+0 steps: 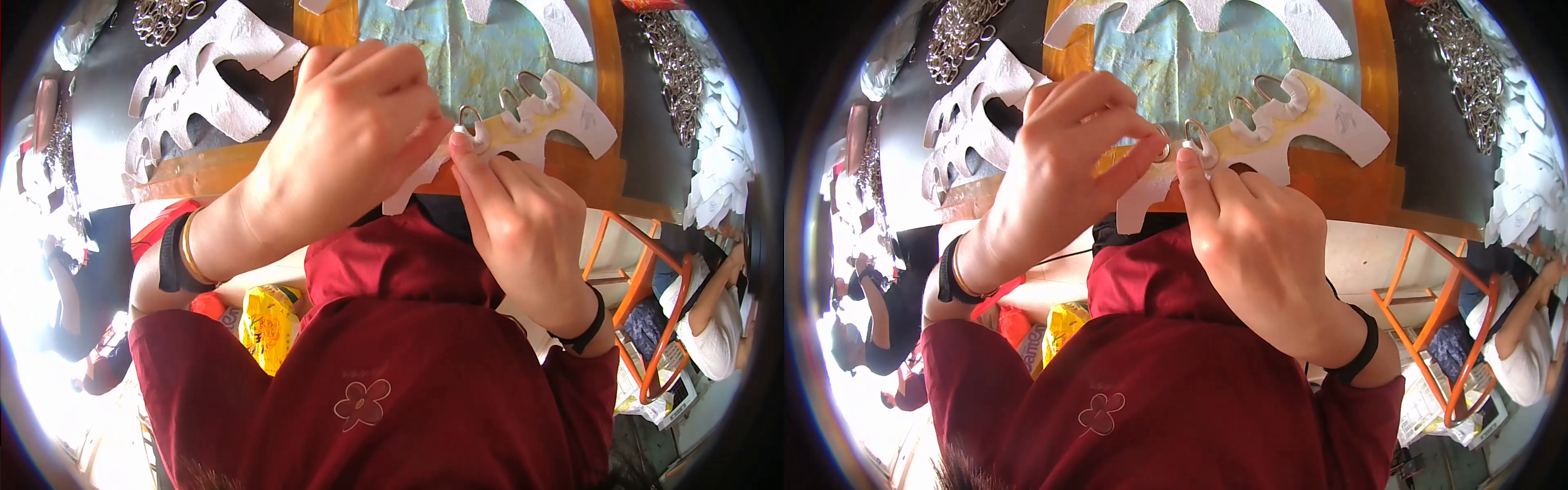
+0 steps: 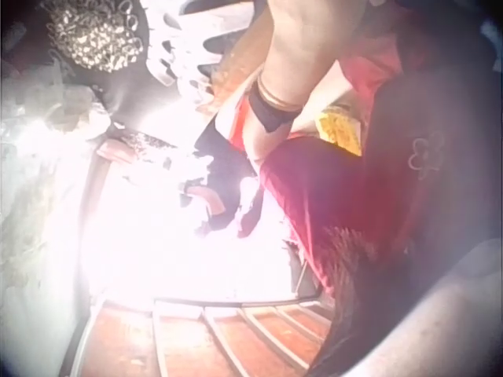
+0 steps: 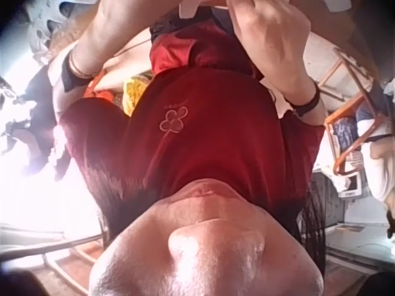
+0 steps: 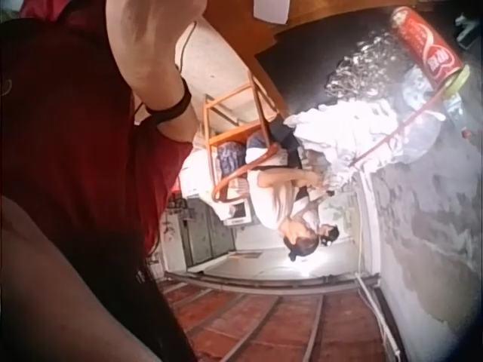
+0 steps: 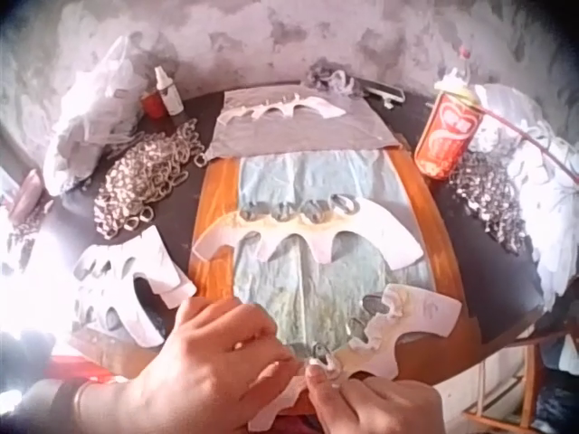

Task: Inserting metal rings into pre-punched holes in white leather or fabric components for assembly.

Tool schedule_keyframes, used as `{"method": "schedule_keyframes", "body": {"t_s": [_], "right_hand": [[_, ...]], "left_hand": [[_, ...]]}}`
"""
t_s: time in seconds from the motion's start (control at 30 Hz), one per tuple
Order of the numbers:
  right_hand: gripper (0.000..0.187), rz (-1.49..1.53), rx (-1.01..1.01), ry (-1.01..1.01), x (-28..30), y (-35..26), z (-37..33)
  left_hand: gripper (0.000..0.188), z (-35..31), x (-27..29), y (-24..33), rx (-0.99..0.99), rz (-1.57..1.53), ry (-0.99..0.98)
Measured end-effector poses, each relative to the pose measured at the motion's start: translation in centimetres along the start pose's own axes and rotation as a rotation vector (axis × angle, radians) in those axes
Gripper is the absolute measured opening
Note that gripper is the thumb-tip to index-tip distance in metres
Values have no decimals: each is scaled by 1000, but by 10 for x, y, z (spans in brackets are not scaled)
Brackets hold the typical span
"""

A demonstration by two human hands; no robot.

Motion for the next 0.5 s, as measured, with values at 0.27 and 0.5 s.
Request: {"method": "schedule_keyframes", "body": {"t_s": [0.27,0.5], "right_hand": [[31,-12,-24,-44,-3,-2,-11],[33,127,-101,-16,-1,8,-13]], "left_hand": [[16,11,-16,-12,193,-266,-94],[20,11,-30,-25,362,-506,-270]]}}
Point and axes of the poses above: each hand's wrist, its own z-axis towards the middle knuckle, its own x-axis out of the back of the hand, y = z × x, the point moved 8 cm from there along z, towards the middle knuckle, and after that the axes turned 3 degrees about y, right-handed, at the moved point
